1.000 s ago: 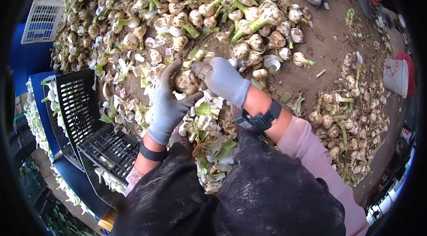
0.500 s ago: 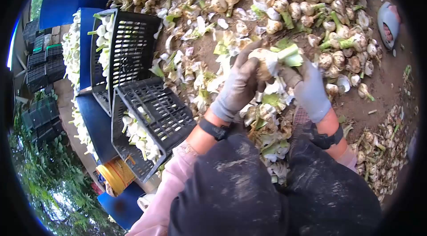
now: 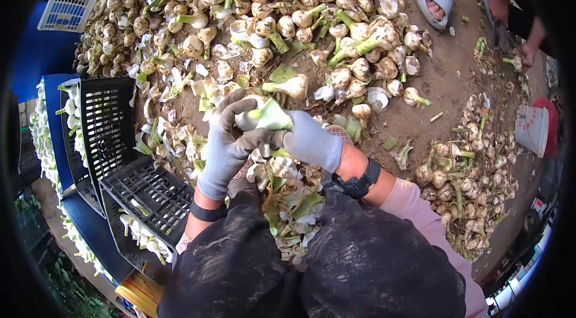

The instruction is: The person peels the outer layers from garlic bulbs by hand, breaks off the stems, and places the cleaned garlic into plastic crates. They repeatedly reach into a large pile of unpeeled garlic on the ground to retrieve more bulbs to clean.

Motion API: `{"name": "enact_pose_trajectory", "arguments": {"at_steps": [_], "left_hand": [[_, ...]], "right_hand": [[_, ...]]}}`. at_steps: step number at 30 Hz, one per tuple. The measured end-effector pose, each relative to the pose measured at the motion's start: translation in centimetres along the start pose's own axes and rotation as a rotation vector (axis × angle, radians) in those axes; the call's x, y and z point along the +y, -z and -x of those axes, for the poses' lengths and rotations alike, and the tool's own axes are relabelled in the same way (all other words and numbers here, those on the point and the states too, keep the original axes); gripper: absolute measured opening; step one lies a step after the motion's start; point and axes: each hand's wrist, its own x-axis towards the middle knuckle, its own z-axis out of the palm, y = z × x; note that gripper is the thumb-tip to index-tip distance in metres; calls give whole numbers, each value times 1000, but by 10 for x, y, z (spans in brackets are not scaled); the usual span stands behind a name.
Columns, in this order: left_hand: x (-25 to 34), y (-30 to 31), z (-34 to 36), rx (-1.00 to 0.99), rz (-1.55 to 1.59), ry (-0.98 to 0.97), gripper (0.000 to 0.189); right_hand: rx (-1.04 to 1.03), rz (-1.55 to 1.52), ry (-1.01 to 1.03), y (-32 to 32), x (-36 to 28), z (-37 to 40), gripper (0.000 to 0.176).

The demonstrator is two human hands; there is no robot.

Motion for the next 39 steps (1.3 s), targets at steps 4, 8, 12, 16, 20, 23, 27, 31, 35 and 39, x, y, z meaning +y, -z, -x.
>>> {"name": "enact_pose_trajectory", "arguments": {"at_steps": [4,8,12,16,20,23,27,31,35,39], "left_hand": [[2,1,5,-6,623,354,35],[-4,-1,12,-46,652,430,39],[-6,13,12,117,1361,390,38],[-30,50,4,562,1483,374,47],[-25,48,6,593,1440,606,43],[-14,26,7,449,1350,632,44],[-3,16,4,239,1036,449,48],[-12,26,1,403,1276,604,50],[-25,57,-3,583,1365,483,47],[12,167,17,561,1564,-131,60]], "right_hand": [[3,447,-121,8,-18,10,33],[409,827,61,40,19,9,34],[93,1138,-238,41,26,30,26],[-808,961,-179,19,25,65,33],[-271,1129,-112,10,-20,41,58],[167,839,250,0,-31,5,61],[80,817,337,-18,-18,-32,37],[-266,505,248,-30,-35,-13,25],[-710,172,95,-29,-67,7,21],[-343,384,15,-7,-38,10,26]]}}
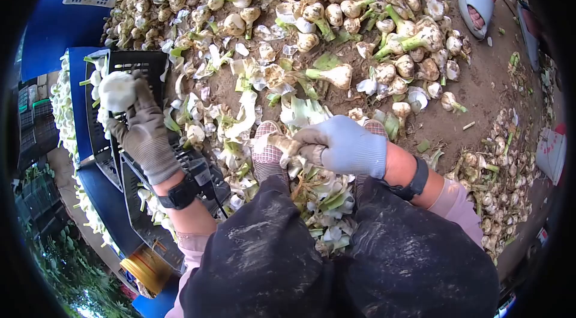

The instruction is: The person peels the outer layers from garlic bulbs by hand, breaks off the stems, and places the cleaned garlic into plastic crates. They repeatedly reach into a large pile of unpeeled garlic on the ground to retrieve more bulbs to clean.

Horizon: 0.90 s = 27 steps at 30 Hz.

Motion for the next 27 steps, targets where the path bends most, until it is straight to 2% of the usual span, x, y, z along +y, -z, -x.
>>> {"name": "enact_pose_trajectory", "arguments": {"at_steps": [1,2,3,4,5,6,7,8,9,10,11,13,15,17,18,19,20,21,22,23,25,27], "left_hand": [[18,-7,5,-131,-45,-125,63],[4,-24,10,230,-387,-469,63],[11,1,15,244,-721,-474,59],[-11,59,19,389,-1467,-398,57],[-7,112,25,449,-2136,-385,60],[-22,119,30,708,-2277,-235,64],[-28,138,32,865,-2351,-184,66],[-25,159,33,893,-2351,-137,67],[-21,177,27,1000,-2302,-9,66],[-18,193,28,987,-2052,-135,65],[-19,190,25,1021,-1980,-196,62],[-26,177,23,786,-1316,-59,55],[-56,116,31,396,-1235,-65,54],[-75,56,37,82,-799,367,55],[-87,37,42,-56,-726,497,55],[-102,22,46,-207,-637,635,56],[-118,12,49,-276,-592,741,57],[-130,6,56,-232,-682,737,54],[-138,5,57,-239,-737,713,56],[-143,6,58,-241,-793,691,59],[-150,14,59,-419,-1088,559,65],[-160,17,60,-459,-1363,359,71]], "right_hand": [[46,-128,26,-3,7,2,27],[50,-234,-47,-8,8,3,28],[41,-232,-25,-11,12,2,28],[74,-18,108,-19,18,-6,29],[122,192,229,-26,24,-7,30],[54,214,149,-24,19,-5,32],[54,182,105,-25,20,-5,30],[40,203,64,-22,20,-4,31],[76,241,75,-19,21,-1,33],[69,262,52,-14,21,2,35],[70,287,19,-9,20,4,37],[163,263,-22,-7,23,5,37],[238,210,-90,-11,27,2,38],[87,-738,-261,-7,26,-6,40],[189,-681,-124,-11,26,-12,50],[125,-675,-213,0,21,-13,60],[214,-653,-203,-5,33,-18,68],[254,-791,-149,-2,33,-18,59],[337,-630,-113,3,32,-17,50],[327,-609,-113,7,36,-16,41],[463,-589,33,-3,54,-25,34],[503,-405,279,-7,68,-27,34]]}}
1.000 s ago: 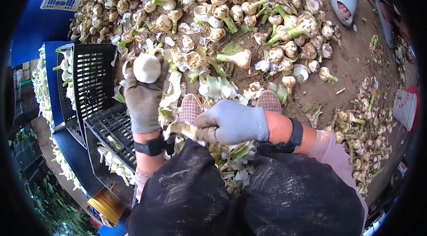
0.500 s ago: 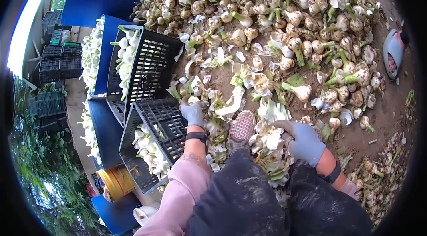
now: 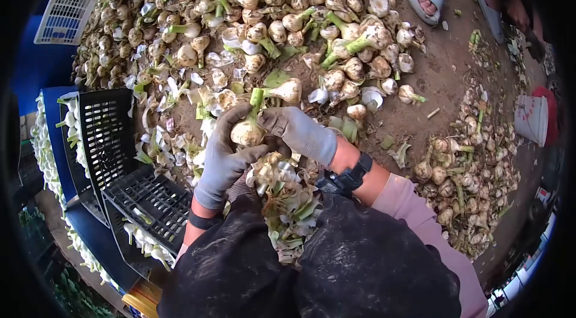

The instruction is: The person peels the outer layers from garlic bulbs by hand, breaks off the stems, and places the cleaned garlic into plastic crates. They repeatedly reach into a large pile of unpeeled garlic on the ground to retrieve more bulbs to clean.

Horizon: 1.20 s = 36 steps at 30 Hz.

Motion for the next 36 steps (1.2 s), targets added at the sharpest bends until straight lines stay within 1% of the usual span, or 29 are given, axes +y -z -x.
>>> {"name": "enact_pose_trajectory", "arguments": {"at_steps": [1,2,3,4,5,7,8,9,11,12,13,14,15,16,17,18,20,21,24,25,26,27,28,30,31,32,34,35,36], "left_hand": [[-2,2,-2,-40,-91,1,73],[-3,4,-3,-79,-182,1,76],[-2,3,-3,-84,-185,6,76],[-1,1,-2,-42,50,99,79],[0,-2,-2,2,286,191,82],[-1,-2,-1,27,342,211,84],[-2,-3,-1,56,398,225,87],[-2,-4,-1,53,401,226,87],[-1,-6,0,71,719,237,74],[-1,-5,0,79,875,240,67],[-1,-4,0,29,999,233,56],[-3,-3,0,28,998,234,56],[-7,-4,-1,21,974,220,54],[-11,-5,-2,14,951,208,52],[-14,-7,-4,0,748,200,53],[-12,-6,-3,-45,596,296,59],[-21,-10,-2,18,279,200,65],[-24,-9,-2,20,277,200,65],[-26,-4,0,42,237,189,68],[-24,-5,2,55,450,224,70],[-23,-5,3,68,665,259,72],[-25,-6,4,49,627,222,67],[-27,-4,4,48,630,221,67],[-29,3,4,-84,1002,350,64],[-20,-2,2,23,945,431,69],[-20,-2,1,26,944,430,69],[-21,-1,1,19,833,396,72],[-14,-5,1,39,857,397,71],[-13,-4,2,40,857,398,71]], "right_hand": [[7,-7,-3,2,0,-2,34],[-9,20,-194,4,-2,-6,34],[-29,48,-387,5,-7,-8,34],[-28,44,-390,5,-18,-8,34],[-31,-8,-457,4,-35,-9,33],[-3,-109,-590,0,-41,-10,28],[0,-108,-591,-1,-35,-9,28],[28,-59,-491,-2,-25,-7,27],[100,32,-284,-4,-15,-4,25],[102,32,-283,-4,-15,-2,25],[142,238,-176,-5,-16,0,27],[182,444,-68,-6,-18,1,29],[184,444,-69,-5,-21,1,29],[168,161,-266,-3,-25,1,31],[149,-126,-458,-2,-28,1,33],[151,-125,-460,0,-30,0,33],[92,-178,-524,4,-31,-5,37],[62,-79,-579,4,-31,-7,37],[71,-77,-563,1,-33,-11,31],[73,-75,-564,1,-26,-10,31],[104,109,-376,-1,-14,-7,27],[132,292,-187,-3,-10,-6,23],[132,295,-188,-4,-8,-4,23],[192,904,-45,-7,-10,0,20],[141,909,-44,-7,-15,3,22],[139,907,-42,-7,-13,4,22],[223,496,104,-8,-2,3,28],[183,188,-95,-10,3,0,31],[183,187,-96,-5,4,1,31]]}}
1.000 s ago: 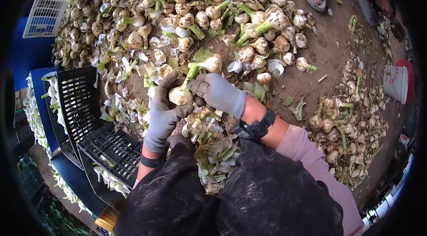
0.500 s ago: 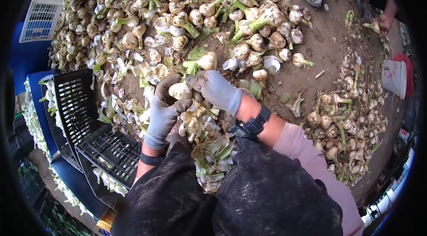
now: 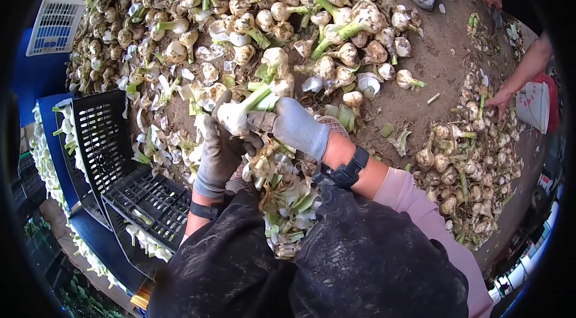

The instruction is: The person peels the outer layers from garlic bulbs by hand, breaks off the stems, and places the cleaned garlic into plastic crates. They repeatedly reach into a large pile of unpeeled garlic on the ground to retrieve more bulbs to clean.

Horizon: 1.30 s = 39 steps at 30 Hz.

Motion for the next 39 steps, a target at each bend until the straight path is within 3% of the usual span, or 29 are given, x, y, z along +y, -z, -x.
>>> {"name": "enact_pose_trajectory", "arguments": {"at_steps": [2,4,6,7,8,10,12,14,16,17,18,20,21,24,25,26,28,30,31,32,33,34,36,39], "left_hand": [[1,0,2,-66,-434,-11,74],[1,12,1,-96,-428,8,76],[-11,44,-5,-155,-332,-78,67],[7,8,6,128,-390,-8,56],[3,16,-8,267,-627,-265,42],[4,12,-8,367,-973,-375,33],[6,9,-9,0,-1288,-757,33],[6,3,-3,-43,-1371,-677,34],[3,7,-1,25,-632,-158,35],[-2,14,-2,78,-477,-116,34],[-1,9,0,114,-393,-154,35],[0,20,5,1,-209,-142,40],[-5,26,4,-25,82,-143,44],[-1,32,2,51,122,-155,37],[-4,39,1,49,203,-103,37],[-9,49,-4,81,335,-120,39],[-7,67,-7,157,346,-123,44],[-8,69,-8,167,488,-110,50],[-5,56,-5,182,436,-91,51],[-4,47,-5,195,385,-74,52],[-5,46,-6,174,387,-65,51],[-6,40,-6,174,389,-60,51],[-4,27,-4,148,256,-60,46],[-6,35,-10,160,246,-14,44]], "right_hand": [[-255,-350,-271,11,-14,-2,28],[-219,-331,-333,9,-8,0,25],[-215,-160,-313,9,-7,5,28],[-230,-261,-440,8,-14,9,30],[-300,-209,-412,7,-16,14,28],[-311,-80,-312,1,-13,20,26],[-282,54,-246,4,-12,13,27],[-270,-18,-169,6,-10,14,27],[-368,37,-262,7,-21,18,27],[-357,327,-307,14,-31,11,28],[-181,576,-116,19,-27,10,35],[-190,861,-185,33,-9,4,40],[-194,860,-180,35,-10,6,40],[-839,623,-225,26,-29,32,37],[-1131,572,-360,19,-59,29,40],[-1294,291,-182,16,-51,39,44],[-1273,90,-160,22,-52,50,40],[-1070,444,-186,25,-59,33,45],[-977,856,-138,20,-66,21,54],[-745,1026,-72,16,-51,21,58],[-570,1024,33,12,-38,19,53],[-571,1024,28,7,-38,13,53],[-410,558,-53,-7,-37,-2,48],[-448,443,-77,-22,-15,-13,40]]}}
